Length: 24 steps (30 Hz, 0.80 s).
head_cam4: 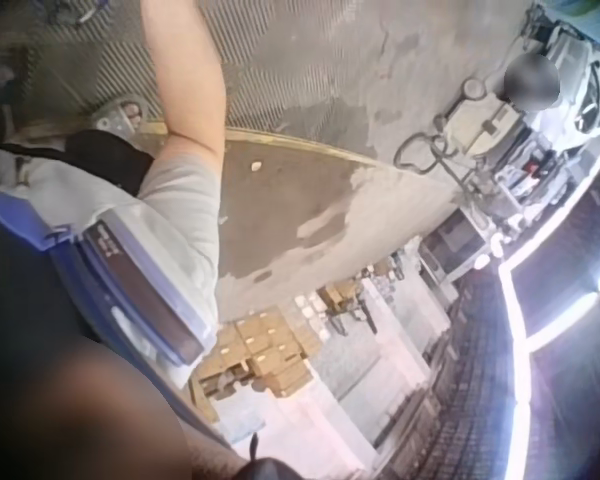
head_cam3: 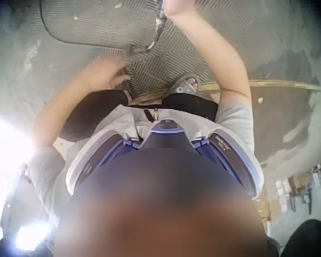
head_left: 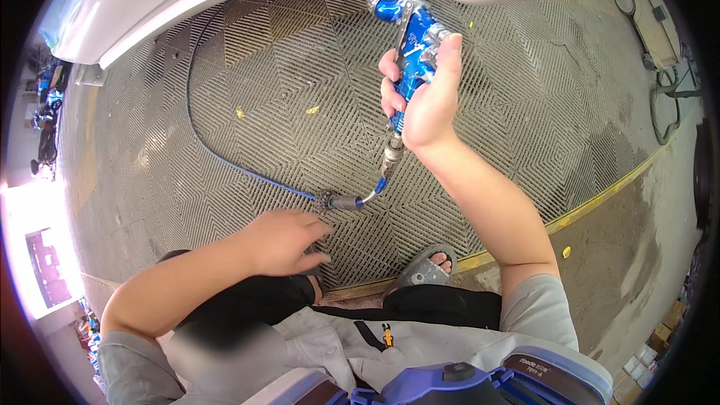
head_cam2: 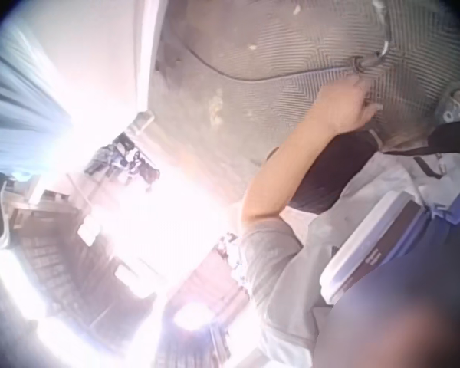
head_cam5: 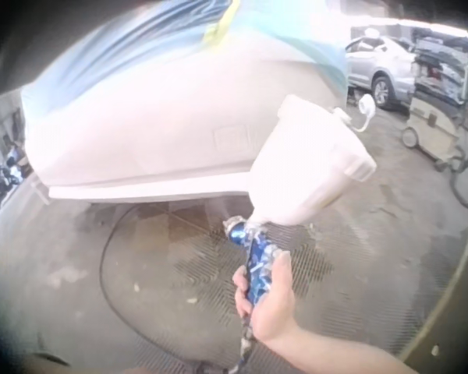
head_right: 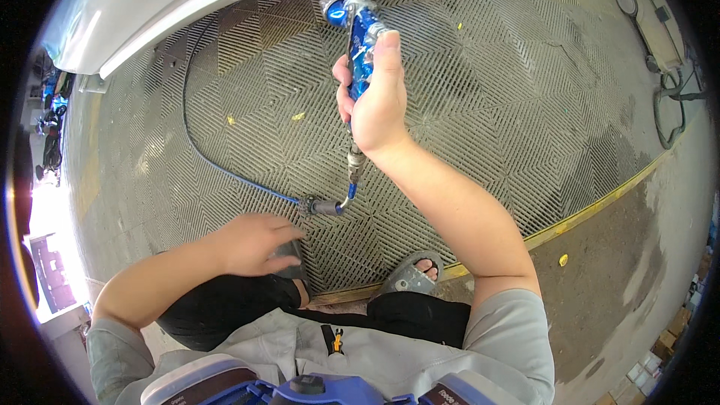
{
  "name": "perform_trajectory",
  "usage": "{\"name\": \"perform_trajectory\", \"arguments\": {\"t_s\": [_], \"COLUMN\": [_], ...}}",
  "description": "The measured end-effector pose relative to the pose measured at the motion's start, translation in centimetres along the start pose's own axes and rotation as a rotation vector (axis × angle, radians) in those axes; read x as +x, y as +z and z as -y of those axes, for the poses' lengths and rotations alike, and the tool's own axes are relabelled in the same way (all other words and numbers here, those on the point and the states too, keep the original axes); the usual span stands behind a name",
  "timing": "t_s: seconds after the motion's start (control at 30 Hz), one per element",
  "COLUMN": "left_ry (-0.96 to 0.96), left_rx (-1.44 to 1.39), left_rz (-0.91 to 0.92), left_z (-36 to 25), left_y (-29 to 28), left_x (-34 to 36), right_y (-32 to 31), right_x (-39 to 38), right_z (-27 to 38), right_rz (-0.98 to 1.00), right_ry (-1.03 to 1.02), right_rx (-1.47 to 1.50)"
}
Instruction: The person uses a blue spray gun to apply white paint to the rear bumper of a car. The car is partially masked with blue plastic sheeting and yellow tape. The person moves along the bumper, spraying in smooth, overlapping passes.
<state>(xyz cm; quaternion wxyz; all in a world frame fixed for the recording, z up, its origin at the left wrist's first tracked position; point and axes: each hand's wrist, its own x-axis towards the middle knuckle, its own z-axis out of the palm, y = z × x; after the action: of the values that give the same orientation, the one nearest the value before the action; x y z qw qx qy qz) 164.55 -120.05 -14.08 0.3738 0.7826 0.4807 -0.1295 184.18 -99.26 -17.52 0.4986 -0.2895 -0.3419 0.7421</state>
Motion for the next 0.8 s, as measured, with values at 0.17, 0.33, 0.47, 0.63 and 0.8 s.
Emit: {"name": "perform_trajectory", "arguments": {"t_s": [0.17,0.33,0.47,0.63,0.8], "left_ry": [0.054,0.109,0.172,0.196,0.182], "left_rx": [-0.184,-0.008,-0.019,0.019,0.083], "left_rz": [-0.188,-0.158,-0.116,-0.098,-0.025], "left_z": [-3.7,-4.0,-3.7,-2.8,-1.8], "left_y": [-3.3,-2.7,-3.0,-2.9,-2.3], "left_x": [-1.7,0.6,1.8,3.7,4.9], "right_y": [0.1,-0.1,-0.2,0.7,1.9], "right_x": [0.2,1.1,1.0,0.6,0.6], "right_z": [0.5,1.6,3.2,4.5,5.0], "right_rz": [0.123,0.054,-0.017,-0.23,-0.131], "right_ry": [0.078,0.015,-0.065,-0.177,-0.019], "right_rx": [0.019,-0.016,-0.067,-0.182,-0.1]}}
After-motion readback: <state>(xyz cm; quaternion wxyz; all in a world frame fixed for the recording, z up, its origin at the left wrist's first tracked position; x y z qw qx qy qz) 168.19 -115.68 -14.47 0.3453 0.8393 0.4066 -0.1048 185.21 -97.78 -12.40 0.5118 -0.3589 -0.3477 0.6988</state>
